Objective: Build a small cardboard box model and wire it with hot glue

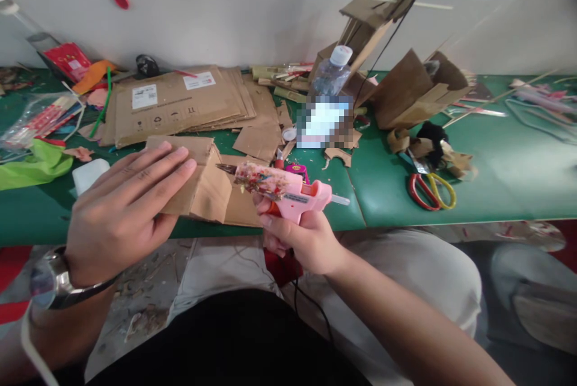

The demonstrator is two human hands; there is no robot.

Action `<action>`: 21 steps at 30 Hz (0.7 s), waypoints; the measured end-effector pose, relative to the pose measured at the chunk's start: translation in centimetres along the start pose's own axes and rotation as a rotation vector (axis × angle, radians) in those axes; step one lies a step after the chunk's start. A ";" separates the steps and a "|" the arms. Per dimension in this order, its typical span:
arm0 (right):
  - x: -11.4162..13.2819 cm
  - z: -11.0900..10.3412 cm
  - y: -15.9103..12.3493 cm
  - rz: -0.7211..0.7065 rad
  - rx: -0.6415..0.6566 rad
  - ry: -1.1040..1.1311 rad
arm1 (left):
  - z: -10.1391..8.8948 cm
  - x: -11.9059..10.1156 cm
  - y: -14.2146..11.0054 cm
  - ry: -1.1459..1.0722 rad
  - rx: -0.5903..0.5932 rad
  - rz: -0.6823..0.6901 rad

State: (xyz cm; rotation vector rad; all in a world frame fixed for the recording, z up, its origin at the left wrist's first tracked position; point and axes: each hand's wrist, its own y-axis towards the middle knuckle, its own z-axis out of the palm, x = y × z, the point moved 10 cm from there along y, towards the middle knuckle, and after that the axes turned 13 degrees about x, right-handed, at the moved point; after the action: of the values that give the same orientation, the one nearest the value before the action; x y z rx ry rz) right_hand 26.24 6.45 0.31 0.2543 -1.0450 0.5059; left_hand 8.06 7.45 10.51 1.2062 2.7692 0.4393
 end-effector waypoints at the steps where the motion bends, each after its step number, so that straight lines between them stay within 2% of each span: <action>1: 0.2 0.0 0.1 -0.009 -0.005 -0.001 | 0.0 0.0 0.0 0.000 0.006 -0.002; 9: 0.5 -0.2 0.8 -0.044 -0.008 0.011 | -0.5 0.1 0.5 -0.130 0.113 0.006; 14: 0.2 -0.7 1.2 -0.019 -0.036 -0.017 | -1.4 0.6 1.9 -0.074 0.129 -0.072; 21: 0.9 -0.9 1.6 -0.043 -0.054 0.012 | -1.3 1.0 3.5 -0.088 0.200 -0.049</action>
State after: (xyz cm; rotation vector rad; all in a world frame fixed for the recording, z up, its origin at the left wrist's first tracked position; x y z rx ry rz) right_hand 26.45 8.50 0.65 0.2252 -1.0382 0.4391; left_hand 9.59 10.11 12.80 1.1612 2.8129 0.1039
